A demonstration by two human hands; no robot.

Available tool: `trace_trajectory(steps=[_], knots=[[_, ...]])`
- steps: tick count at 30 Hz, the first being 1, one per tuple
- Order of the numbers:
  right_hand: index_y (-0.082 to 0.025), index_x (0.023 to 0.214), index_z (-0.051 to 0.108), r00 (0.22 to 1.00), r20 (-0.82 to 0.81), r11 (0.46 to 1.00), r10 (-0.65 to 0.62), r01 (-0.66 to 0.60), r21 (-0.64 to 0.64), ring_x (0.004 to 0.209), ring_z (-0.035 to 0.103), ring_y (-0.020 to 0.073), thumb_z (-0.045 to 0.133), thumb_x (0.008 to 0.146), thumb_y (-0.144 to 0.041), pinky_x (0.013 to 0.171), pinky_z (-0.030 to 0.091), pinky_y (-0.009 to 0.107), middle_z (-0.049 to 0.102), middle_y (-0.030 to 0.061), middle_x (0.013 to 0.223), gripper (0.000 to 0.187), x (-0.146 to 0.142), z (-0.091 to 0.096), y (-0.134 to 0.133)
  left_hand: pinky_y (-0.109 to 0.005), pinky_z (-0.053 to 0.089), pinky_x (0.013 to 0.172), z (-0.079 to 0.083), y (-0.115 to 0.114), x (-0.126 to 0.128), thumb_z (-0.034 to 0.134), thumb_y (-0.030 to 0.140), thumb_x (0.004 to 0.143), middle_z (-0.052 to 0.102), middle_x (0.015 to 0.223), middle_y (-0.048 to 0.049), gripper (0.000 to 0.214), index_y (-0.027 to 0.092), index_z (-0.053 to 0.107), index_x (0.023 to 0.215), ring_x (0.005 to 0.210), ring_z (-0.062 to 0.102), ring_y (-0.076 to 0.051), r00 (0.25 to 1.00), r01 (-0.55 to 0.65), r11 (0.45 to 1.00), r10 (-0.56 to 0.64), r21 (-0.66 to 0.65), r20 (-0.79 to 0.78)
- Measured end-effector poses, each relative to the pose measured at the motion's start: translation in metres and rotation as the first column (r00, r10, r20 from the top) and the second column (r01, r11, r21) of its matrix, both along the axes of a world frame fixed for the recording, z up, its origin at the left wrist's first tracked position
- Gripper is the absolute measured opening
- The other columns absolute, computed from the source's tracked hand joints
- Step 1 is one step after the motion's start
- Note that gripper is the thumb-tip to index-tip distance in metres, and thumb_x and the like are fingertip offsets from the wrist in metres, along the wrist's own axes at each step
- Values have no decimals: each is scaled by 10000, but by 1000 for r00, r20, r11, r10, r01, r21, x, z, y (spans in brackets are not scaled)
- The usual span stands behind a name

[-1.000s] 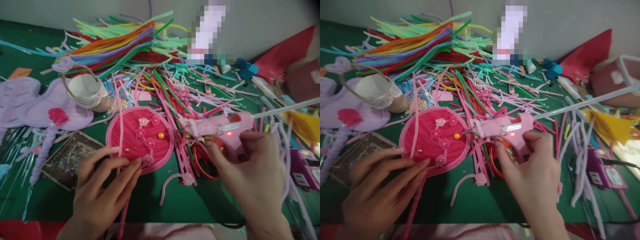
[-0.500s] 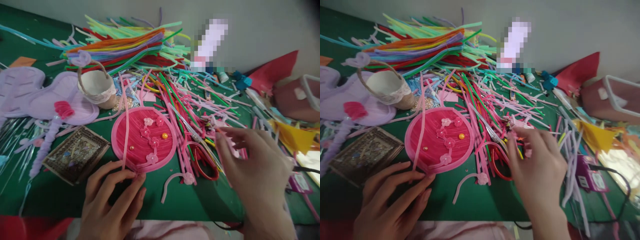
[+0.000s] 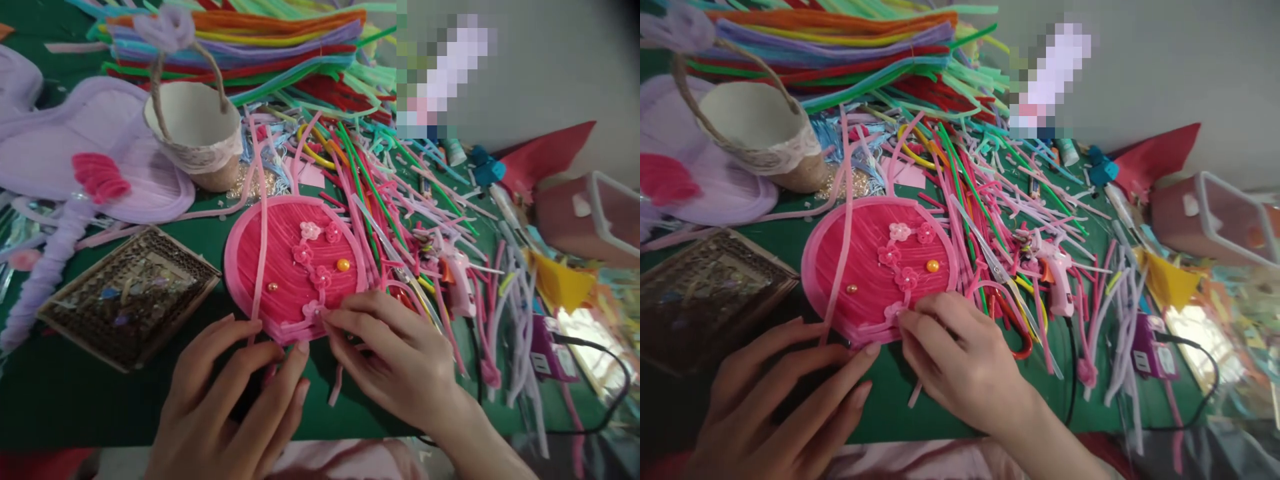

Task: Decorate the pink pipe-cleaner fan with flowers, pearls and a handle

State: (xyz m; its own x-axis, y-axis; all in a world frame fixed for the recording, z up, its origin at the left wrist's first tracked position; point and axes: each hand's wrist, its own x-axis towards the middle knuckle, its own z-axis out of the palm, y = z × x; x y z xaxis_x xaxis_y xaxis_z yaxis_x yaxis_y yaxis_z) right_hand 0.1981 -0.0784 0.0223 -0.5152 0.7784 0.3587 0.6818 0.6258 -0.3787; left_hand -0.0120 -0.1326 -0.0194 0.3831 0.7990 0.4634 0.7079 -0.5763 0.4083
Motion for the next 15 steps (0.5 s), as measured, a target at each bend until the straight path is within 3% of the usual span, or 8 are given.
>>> trace_trajectory(steps=[6,11,15], knots=[[-239,923,668,970,78,966,-228,216,146,725,688,141,624,864,-90,655,578,250,692,37,836,166,5,14,6,-466,477,859,-1,-1,4,695,243,854,648,909,-101,236,179,611,1066,967,596,-293,947,-320,945,321,-69,3],[-189,928,666,949,94,953,-301,295,74,571,622,87,602,896,-131,561,514,200,694,23,815,92,7,25,5,-457,451,755,-4,4,10,624,318,908,665,796,-77,145,204,600,993,883,593,-313,922,-388,921,387,-32,-32],[-196,921,680,879,344,934,-329,357,-18,463,573,91,627,886,-221,446,451,219,687,-3,752,69,28,29,-3,-421,468,764,2,11,11,591,331,931,646,767,-61,138,197,585,961,868,575,-284,926,-377,926,377,-5,0]])
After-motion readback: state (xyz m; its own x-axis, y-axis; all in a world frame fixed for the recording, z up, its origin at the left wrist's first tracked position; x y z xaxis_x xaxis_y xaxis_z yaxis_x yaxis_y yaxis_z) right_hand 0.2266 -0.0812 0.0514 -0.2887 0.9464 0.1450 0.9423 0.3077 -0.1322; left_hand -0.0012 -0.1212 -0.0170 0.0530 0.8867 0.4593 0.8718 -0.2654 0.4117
